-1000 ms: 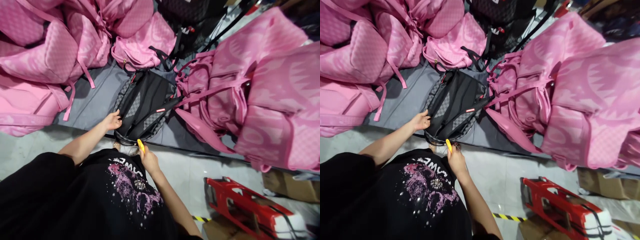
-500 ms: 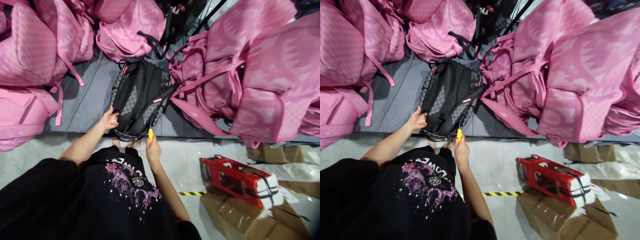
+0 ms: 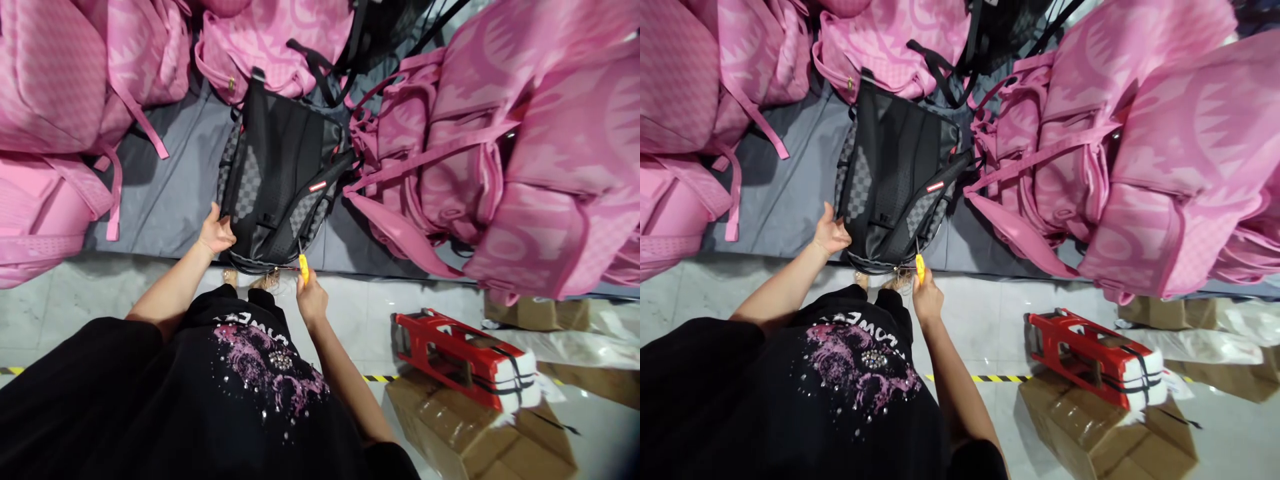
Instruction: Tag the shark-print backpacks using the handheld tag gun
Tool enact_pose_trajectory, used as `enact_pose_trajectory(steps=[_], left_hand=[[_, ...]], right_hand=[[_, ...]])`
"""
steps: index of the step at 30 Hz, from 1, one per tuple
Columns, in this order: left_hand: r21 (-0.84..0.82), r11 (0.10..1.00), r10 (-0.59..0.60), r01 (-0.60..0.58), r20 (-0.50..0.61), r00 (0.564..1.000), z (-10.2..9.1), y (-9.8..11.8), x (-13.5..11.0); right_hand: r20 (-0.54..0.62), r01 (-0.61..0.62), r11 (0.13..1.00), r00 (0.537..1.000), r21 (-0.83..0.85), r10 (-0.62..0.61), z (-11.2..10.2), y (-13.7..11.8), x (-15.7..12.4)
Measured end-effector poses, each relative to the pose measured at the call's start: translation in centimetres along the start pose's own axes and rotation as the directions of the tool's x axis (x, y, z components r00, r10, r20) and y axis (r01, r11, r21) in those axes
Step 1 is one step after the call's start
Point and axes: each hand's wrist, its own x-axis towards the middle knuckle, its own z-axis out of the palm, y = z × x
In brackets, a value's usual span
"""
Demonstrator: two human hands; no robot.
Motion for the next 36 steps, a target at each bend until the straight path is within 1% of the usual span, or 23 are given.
enact_pose_trajectory(steps=[3, 7, 10, 12, 17, 21, 24, 26, 27, 30, 32, 34, 36], left_hand=[[-0.030, 0.999, 0.025, -0.024, 0.050, 0.998, 0.0, -0.1, -0.2], [-0.029, 0.999, 0.024, -0.024, 0.004, 1.000, 0.2, -0.2, 0.2], [0.015, 1.000, 0.002, -0.003, 0.028, 1.000, 0.2, -0.3, 0.5], [0.037, 0.999, 0.008, -0.009, 0.035, 0.999, 0.3, -0.4, 0.6], [0.090, 0.996, 0.015, -0.015, 0.004, 1.000, 0.3, -0.6, 0.7], [0.081, 0.997, -0.006, 0.000, 0.065, 0.998, 0.2, -0.6, 1.3], [0.076, 0.997, -0.036, 0.028, 0.098, 0.995, 0.2, -0.6, 1.6], [0.073, 0.997, -0.037, 0.030, 0.098, 0.995, 0.3, -0.7, 1.5], [0.073, 0.997, -0.034, 0.027, 0.095, 0.995, 0.5, -0.7, 1.3], [0.077, 0.997, -0.026, 0.021, 0.060, 0.998, 1.0, -0.7, 0.8], [0.084, 0.996, -0.010, 0.009, 0.017, 1.000, 1.6, -0.5, 0.4], [0.126, 0.992, 0.010, -0.010, -0.007, 1.000, 2.3, -0.4, 0.1], [0.242, 0.970, 0.031, -0.029, -0.005, 1.000, 2.9, -0.7, -0.5]], right_hand=[[0.023, -0.008, 0.999, 1.000, 0.049, 0.006, -0.3, 0.1, -0.7], [0.039, -0.024, 0.995, 0.999, 0.097, 0.020, -1.1, 0.2, -0.9], [0.028, -0.042, 0.988, 0.999, 0.147, 0.038, -1.7, 0.4, -1.1], [0.025, -0.053, 0.984, 0.998, 0.168, 0.049, -2.0, 0.4, -1.3], [0.034, -0.066, 0.981, 0.998, 0.181, 0.061, -2.2, 0.4, -1.8], [0.054, -0.094, 0.980, 0.995, 0.174, 0.086, -2.3, 0.0, -1.5], [0.062, -0.126, 0.975, 0.991, 0.182, 0.116, -2.8, 0.0, -1.5], [0.050, -0.120, 0.970, 0.992, 0.211, 0.112, -3.1, 0.4, -2.8], [0.038, -0.110, 0.965, 0.994, 0.236, 0.104, -3.1, 0.7, -4.0], [0.034, -0.089, 0.942, 0.996, 0.323, 0.082, -2.4, 1.3, -9.2], [0.091, -0.090, 0.933, 0.994, 0.350, 0.062, -1.5, 1.2, -12.4], [0.164, -0.098, 0.935, 0.986, 0.340, 0.044, -0.7, 0.5, -14.0], [0.207, -0.099, 0.946, 0.978, 0.309, 0.035, -0.4, -0.5, -13.9]])
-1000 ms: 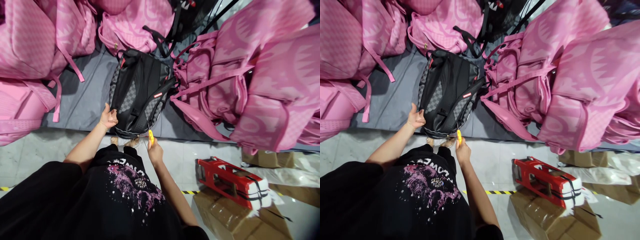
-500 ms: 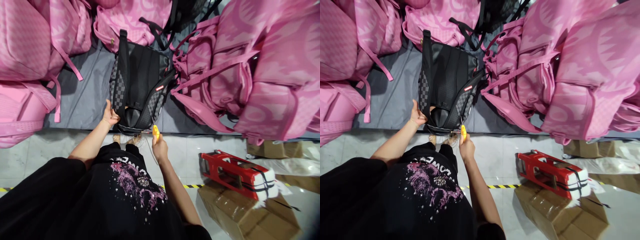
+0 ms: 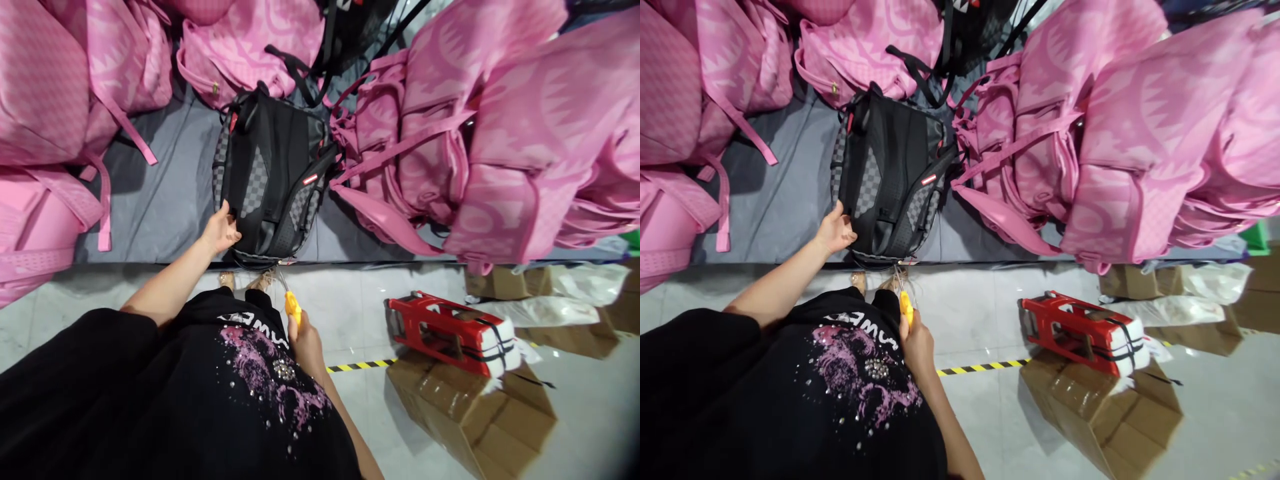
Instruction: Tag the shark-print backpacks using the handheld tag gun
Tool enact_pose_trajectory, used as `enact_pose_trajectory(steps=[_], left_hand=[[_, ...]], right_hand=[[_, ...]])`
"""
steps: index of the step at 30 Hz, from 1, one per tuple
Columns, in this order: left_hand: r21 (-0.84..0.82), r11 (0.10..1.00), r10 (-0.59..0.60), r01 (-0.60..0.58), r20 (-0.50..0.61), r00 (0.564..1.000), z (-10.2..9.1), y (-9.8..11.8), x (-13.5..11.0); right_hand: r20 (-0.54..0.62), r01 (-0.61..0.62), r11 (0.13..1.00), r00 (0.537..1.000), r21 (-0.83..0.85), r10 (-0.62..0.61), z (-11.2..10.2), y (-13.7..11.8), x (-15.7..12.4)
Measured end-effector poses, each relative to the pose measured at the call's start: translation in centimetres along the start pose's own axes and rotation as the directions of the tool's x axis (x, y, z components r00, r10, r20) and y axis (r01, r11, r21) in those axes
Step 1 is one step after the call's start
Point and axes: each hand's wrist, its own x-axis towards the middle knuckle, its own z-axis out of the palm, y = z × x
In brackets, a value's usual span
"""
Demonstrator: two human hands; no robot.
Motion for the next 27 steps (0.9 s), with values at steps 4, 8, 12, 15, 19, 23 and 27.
enact_pose_trajectory(steps=[4, 8, 12, 15, 19, 23, 27], left_hand=[[0.450, 0.851, 0.382, -0.272, -0.173, 0.908, -0.2, -2.4, -3.1], [0.865, 0.350, 0.595, -0.360, 0.092, 0.798, -2.4, -6.7, -6.4], [0.966, -0.029, 0.246, -0.257, 0.256, 0.935, -3.6, -9.8, -6.3], [0.974, -0.135, 0.238, -0.180, 0.208, 0.949, -3.4, -11.5, -5.2], [0.962, -0.246, 0.243, -0.120, 0.181, 0.953, -2.7, -13.2, -4.2], [0.928, -0.368, 0.284, -0.060, 0.174, 0.943, 0.2, -14.0, -3.6], [0.822, -0.561, 0.285, -0.102, 0.307, 0.908, 5.7, -15.0, -4.6]], right_hand=[[0.025, -0.001, 1.000, 1.000, -0.019, 0.002, -0.3, -0.9, 1.2], [-0.062, 0.041, 0.968, 0.998, 0.246, -0.026, 0.2, 0.7, 0.4], [-0.259, 0.146, 0.767, 0.965, 0.625, 0.028, 1.3, 2.3, 1.9], [-0.246, 0.133, 0.570, 0.961, 0.811, 0.126, 1.6, 2.7, 5.0], [-0.246, 0.159, 0.454, 0.959, 0.877, 0.139, 2.4, 3.6, 7.4], [-0.266, 0.182, 0.401, 0.950, 0.898, 0.163, 3.3, 5.4, 7.2], [-0.299, 0.234, 0.333, 0.941, 0.913, 0.159, 3.1, 6.6, 7.6]])
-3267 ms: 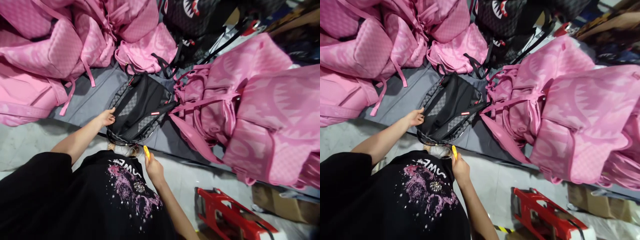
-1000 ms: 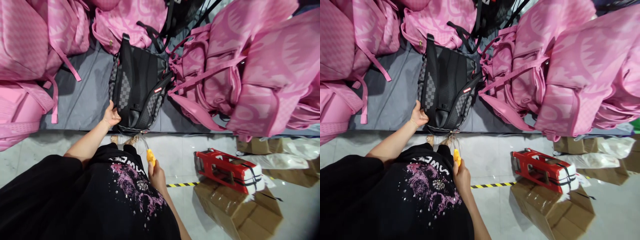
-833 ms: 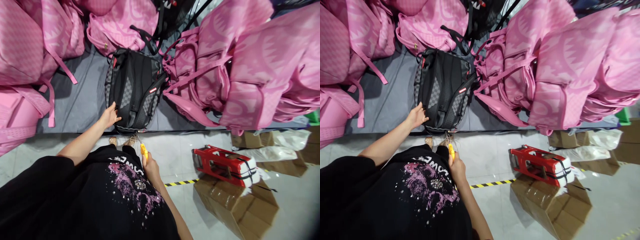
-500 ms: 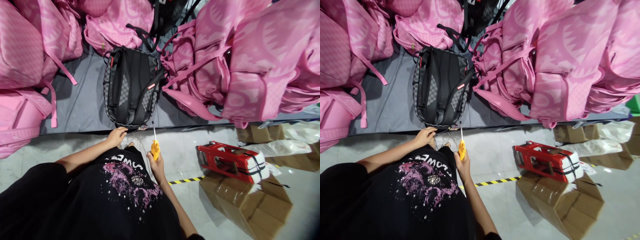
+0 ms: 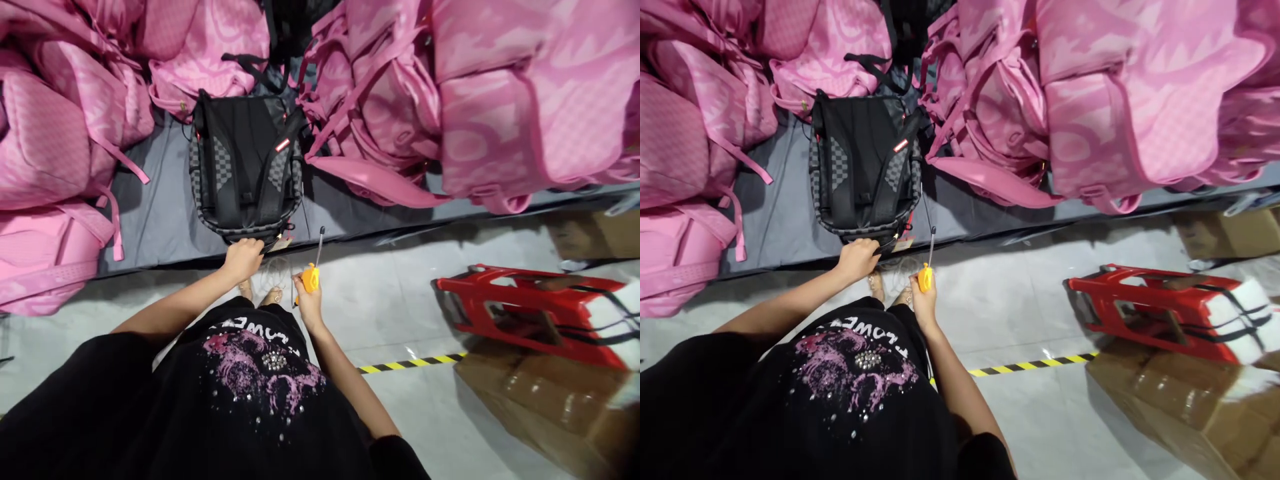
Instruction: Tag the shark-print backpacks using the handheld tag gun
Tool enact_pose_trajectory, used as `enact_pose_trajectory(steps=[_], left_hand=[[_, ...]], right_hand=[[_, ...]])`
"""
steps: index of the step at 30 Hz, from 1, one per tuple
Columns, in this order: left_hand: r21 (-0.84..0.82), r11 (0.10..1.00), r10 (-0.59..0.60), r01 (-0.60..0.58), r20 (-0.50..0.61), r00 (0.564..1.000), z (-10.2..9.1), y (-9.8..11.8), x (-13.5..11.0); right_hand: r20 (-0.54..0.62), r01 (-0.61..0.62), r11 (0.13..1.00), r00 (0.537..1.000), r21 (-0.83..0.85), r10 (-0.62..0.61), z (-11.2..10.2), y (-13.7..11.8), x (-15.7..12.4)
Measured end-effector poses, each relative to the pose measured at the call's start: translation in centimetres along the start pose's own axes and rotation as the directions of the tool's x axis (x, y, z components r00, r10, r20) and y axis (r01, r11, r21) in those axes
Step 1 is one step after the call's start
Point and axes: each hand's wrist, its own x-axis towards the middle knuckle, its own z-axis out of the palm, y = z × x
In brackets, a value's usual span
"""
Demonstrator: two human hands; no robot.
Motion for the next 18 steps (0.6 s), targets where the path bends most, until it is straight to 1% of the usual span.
enact_pose_trajectory(steps=[1, 3, 4, 6, 8, 9, 12, 14, 18], left_hand=[[0.094, 0.994, 0.063, -0.060, -0.024, 0.998, -0.6, 1.4, 0.0], [0.283, 0.944, 0.198, -0.169, -0.078, 0.977, -1.8, 4.1, 0.2], [0.353, 0.913, 0.257, -0.203, -0.113, 0.960, -2.3, 5.1, 0.3], [0.417, 0.879, 0.339, -0.231, -0.206, 0.918, -3.3, 6.8, 1.0], [0.411, 0.879, 0.379, -0.241, -0.296, 0.877, -4.4, 8.0, 2.1], [0.384, 0.889, 0.381, -0.248, -0.321, 0.867, -5.0, 8.5, 2.7], [0.276, 0.922, 0.358, -0.271, -0.347, 0.867, -6.8, 9.9, 4.7], [0.240, 0.928, 0.358, -0.285, -0.363, 0.860, -7.9, 10.6, 5.8], [0.223, 0.927, 0.368, -0.300, -0.407, 0.836, -9.1, 11.1, 6.8]], right_hand=[[-0.002, 0.008, 1.000, 1.000, 0.026, -0.008, 0.0, 0.0, 0.4], [-0.012, 0.034, 0.996, 0.999, 0.080, -0.034, 0.3, -0.3, 1.5], [-0.025, 0.062, 0.992, 0.998, 0.107, -0.060, 0.5, -0.4, 2.0], [-0.062, 0.134, 0.978, 0.990, 0.158, -0.125, 1.0, -0.9, 3.2], [-0.099, 0.194, 0.959, 0.979, 0.205, -0.177, 1.6, -1.7, 4.4], [-0.110, 0.209, 0.952, 0.976, 0.225, -0.188, 1.9, -2.3, 5.0], [-0.121, 0.214, 0.944, 0.974, 0.249, -0.189, 2.6, -4.1, 6.7], [-0.137, 0.233, 0.934, 0.970, 0.271, -0.202, 2.8, -5.3, 7.7], [-0.204, 0.300, 0.857, 0.951, 0.419, -0.233, 2.6, -6.6, 9.6]])
